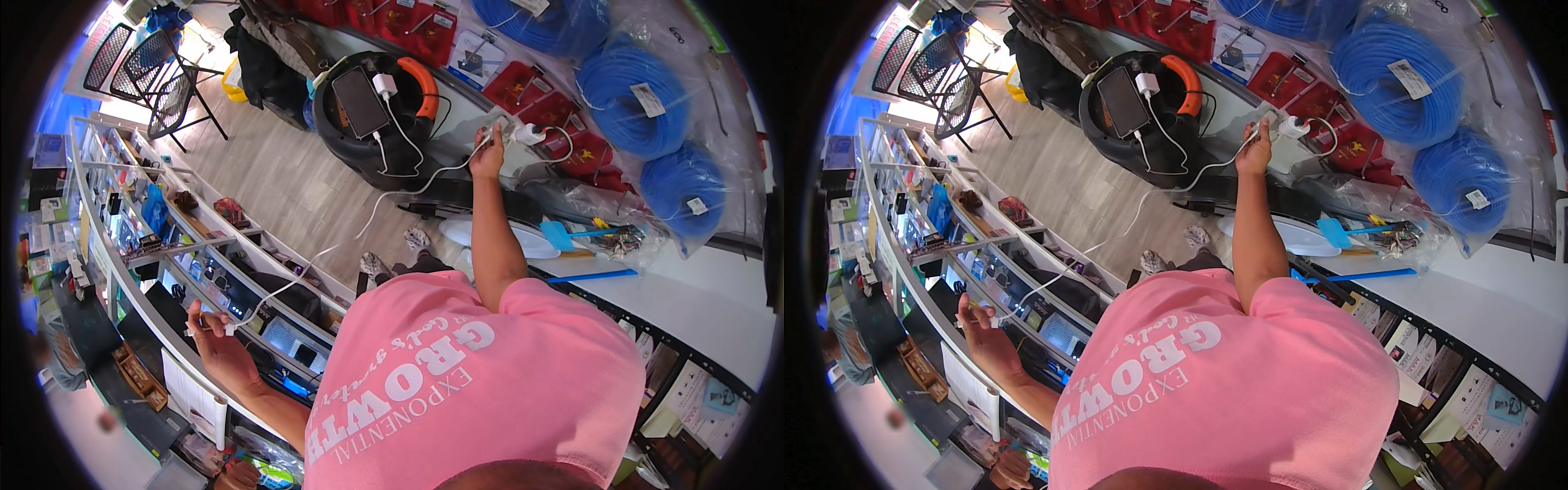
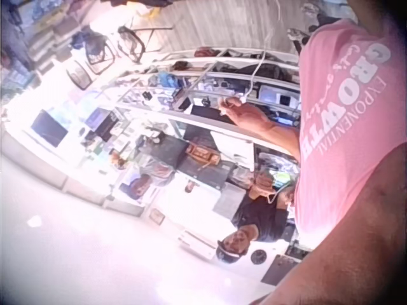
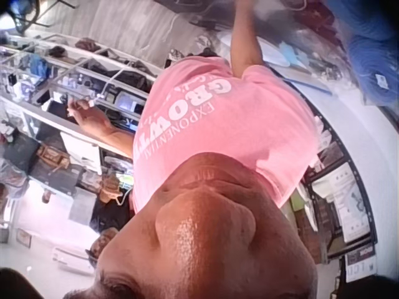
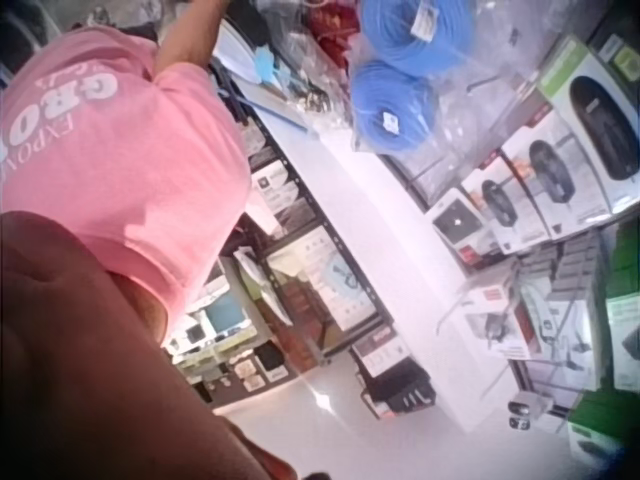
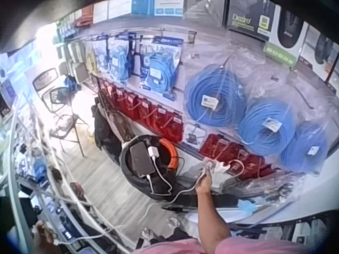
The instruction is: The person enters an electronics store, selects a charging cable from a display, and interacts with a shop assistant. The person then unwraps the cable, connects it to a power bank, and plugs it into a smartphone to verify that the device charges. The phone screen displays the charging status.
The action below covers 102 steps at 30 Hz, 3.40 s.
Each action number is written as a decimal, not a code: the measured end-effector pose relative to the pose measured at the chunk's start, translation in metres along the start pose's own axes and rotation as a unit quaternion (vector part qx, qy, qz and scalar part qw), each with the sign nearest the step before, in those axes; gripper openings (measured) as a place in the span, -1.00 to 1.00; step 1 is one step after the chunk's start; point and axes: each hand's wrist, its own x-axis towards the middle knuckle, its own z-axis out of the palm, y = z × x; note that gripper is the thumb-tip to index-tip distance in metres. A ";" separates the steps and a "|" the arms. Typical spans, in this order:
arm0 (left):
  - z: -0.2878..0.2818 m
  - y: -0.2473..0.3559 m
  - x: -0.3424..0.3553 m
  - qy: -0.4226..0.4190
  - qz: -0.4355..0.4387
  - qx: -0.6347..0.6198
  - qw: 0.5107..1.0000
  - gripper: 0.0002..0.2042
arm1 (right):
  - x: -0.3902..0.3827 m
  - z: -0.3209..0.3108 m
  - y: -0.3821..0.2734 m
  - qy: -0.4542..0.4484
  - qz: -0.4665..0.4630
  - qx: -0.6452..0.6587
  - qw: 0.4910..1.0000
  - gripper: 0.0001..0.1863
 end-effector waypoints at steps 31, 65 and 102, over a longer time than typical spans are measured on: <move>0.085 -0.066 -0.019 -0.212 0.160 0.235 0.935 -0.58 | -0.330 0.140 -0.034 -0.707 0.052 -0.460 0.535 -0.40; -0.184 0.016 -0.417 0.617 0.420 0.244 0.619 0.26 | -0.522 0.049 -0.029 -0.766 0.199 -0.494 0.361 -0.59; -0.008 0.026 -0.198 0.077 0.104 -0.638 0.759 -0.21 | -0.457 0.116 -0.074 -0.803 0.344 -0.386 0.295 -0.72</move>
